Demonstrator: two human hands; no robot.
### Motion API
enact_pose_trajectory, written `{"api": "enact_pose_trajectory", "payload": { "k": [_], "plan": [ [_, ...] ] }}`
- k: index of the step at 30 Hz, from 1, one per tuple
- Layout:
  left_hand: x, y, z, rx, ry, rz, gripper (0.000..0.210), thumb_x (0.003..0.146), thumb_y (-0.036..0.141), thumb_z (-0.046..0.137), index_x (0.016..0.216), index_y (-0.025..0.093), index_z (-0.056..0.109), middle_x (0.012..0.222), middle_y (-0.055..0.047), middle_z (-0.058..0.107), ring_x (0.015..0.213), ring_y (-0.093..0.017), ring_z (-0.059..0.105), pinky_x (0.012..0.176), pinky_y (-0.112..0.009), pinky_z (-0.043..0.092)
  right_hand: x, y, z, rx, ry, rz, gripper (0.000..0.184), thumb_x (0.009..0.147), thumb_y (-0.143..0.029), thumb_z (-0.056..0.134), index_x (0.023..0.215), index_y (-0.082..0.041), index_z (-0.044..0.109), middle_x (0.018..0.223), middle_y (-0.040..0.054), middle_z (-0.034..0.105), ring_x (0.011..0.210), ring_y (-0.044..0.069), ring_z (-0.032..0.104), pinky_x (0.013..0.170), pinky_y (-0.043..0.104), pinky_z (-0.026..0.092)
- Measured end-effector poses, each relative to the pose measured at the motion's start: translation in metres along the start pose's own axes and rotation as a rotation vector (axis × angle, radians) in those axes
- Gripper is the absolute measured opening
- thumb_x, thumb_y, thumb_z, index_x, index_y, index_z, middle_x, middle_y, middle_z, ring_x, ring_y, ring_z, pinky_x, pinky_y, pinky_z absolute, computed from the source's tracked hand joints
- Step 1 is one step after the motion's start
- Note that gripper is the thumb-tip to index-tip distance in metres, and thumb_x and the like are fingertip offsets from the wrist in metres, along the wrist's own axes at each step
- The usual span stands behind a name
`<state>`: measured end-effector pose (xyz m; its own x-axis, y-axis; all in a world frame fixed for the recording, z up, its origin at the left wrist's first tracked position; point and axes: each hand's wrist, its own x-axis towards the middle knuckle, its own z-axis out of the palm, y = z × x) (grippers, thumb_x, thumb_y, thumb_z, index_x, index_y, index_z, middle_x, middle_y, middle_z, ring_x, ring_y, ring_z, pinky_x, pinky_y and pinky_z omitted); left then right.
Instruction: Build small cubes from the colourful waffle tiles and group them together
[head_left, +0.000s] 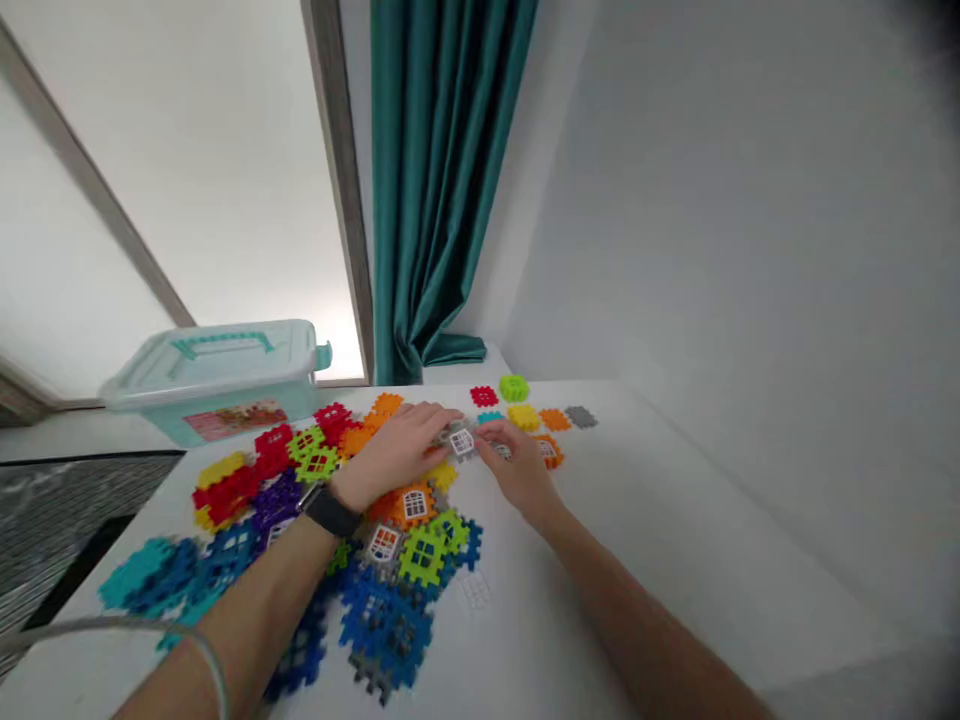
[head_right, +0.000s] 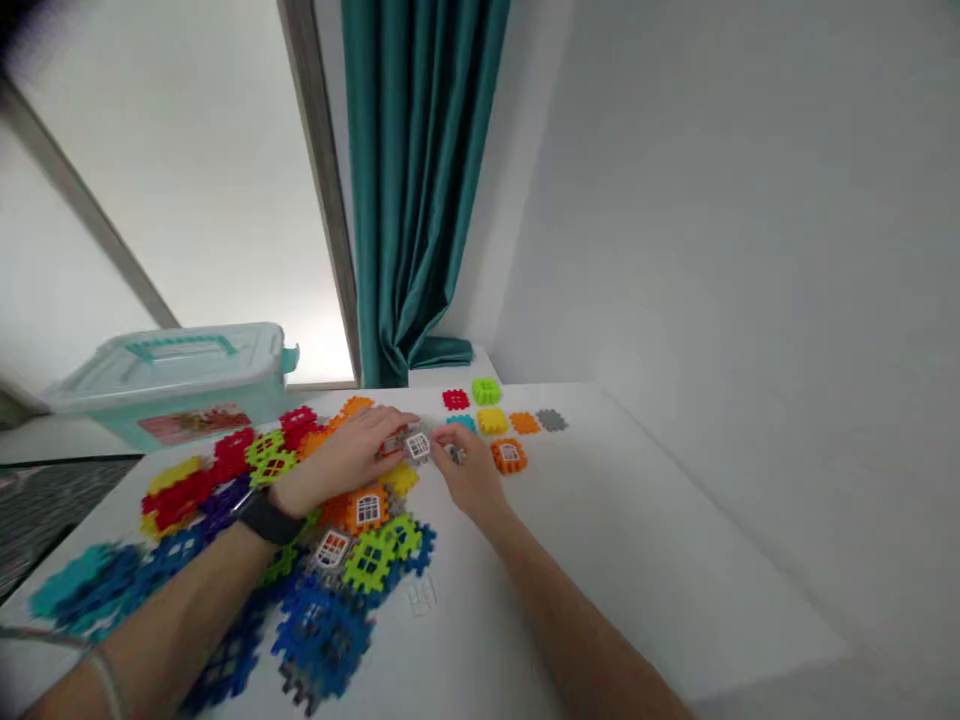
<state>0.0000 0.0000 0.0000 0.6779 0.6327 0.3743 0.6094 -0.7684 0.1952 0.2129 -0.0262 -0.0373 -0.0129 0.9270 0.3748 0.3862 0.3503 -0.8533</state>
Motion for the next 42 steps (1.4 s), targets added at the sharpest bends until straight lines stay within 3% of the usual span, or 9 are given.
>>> {"api": "enact_pose_trajectory", "payload": {
  "k": [5,13,16,20,23,34,42],
  "plan": [
    [0.001,0.002,-0.003,0.029,-0.053,0.056,0.048,0.094,0.022,0.062,0.140,0.024,0.045,0.120,-0.008,0.063,0.112,-0.026,0.060,0.098,-0.041,0.046,0.000,0.001,0.001,0.053,0.037,0.001,0.014,0.085,-0.035,0.063,0.089,-0.023,0.060,0.087,0.0026,0.070,0.083,0.020,0.068,0.080,0.036,0.053],
    [0.002,0.007,-0.005,-0.014,-0.016,0.051,0.042,0.081,0.024,0.074,0.118,0.021,0.054,0.129,-0.011,0.055,0.118,-0.029,0.056,0.102,-0.046,0.047,-0.001,0.003,0.001,0.041,0.025,-0.027,0.013,0.088,-0.033,0.060,0.093,-0.022,0.055,0.084,0.0027,0.067,0.079,0.020,0.068,0.070,0.033,0.054],
    [0.001,0.007,-0.004,-0.016,0.072,0.026,0.041,0.075,0.023,0.075,0.110,0.021,0.053,0.137,-0.014,0.049,0.129,-0.034,0.048,0.108,-0.051,0.044,-0.002,0.000,-0.003,-0.122,0.050,-0.206,0.009,0.092,-0.027,0.055,0.098,-0.022,0.060,0.094,0.0063,0.069,0.089,0.022,0.067,0.081,0.039,0.056],
    [0.001,0.005,-0.004,-0.014,0.173,-0.023,0.041,0.074,0.024,0.074,0.108,0.020,0.052,0.140,-0.017,0.045,0.134,-0.036,0.043,0.110,-0.054,0.042,-0.003,-0.002,-0.011,-0.356,0.023,-0.522,0.022,0.093,-0.020,0.055,0.114,-0.023,0.062,0.120,0.0115,0.067,0.115,0.026,0.061,0.102,0.048,0.050],
    [0.000,0.004,-0.004,-0.012,0.213,-0.014,0.041,0.075,0.025,0.074,0.108,0.018,0.052,0.142,-0.019,0.043,0.137,-0.037,0.041,0.111,-0.055,0.042,-0.004,0.000,-0.014,-0.482,-0.040,-0.627,0.031,0.093,-0.021,0.058,0.124,-0.024,0.060,0.130,0.0124,0.062,0.123,0.028,0.056,0.107,0.051,0.047],
    [-0.002,-0.001,0.001,-0.038,0.187,-0.003,0.040,0.079,0.030,0.075,0.111,0.020,0.053,0.146,-0.018,0.041,0.137,-0.037,0.042,0.111,-0.056,0.042,-0.004,0.004,-0.013,-0.555,-0.062,-0.648,0.025,0.093,-0.017,0.057,0.116,-0.024,0.060,0.135,0.0126,0.059,0.126,0.028,0.055,0.106,0.051,0.047],
    [-0.002,0.001,0.003,-0.009,0.154,-0.017,0.039,0.073,0.029,0.079,0.102,0.020,0.054,0.146,-0.017,0.044,0.136,-0.038,0.042,0.110,-0.057,0.042,-0.006,0.002,-0.010,-0.545,-0.084,-0.596,0.019,0.083,-0.011,0.060,0.099,-0.023,0.059,0.128,0.0126,0.061,0.119,0.029,0.057,0.103,0.050,0.047]
  ]
}}
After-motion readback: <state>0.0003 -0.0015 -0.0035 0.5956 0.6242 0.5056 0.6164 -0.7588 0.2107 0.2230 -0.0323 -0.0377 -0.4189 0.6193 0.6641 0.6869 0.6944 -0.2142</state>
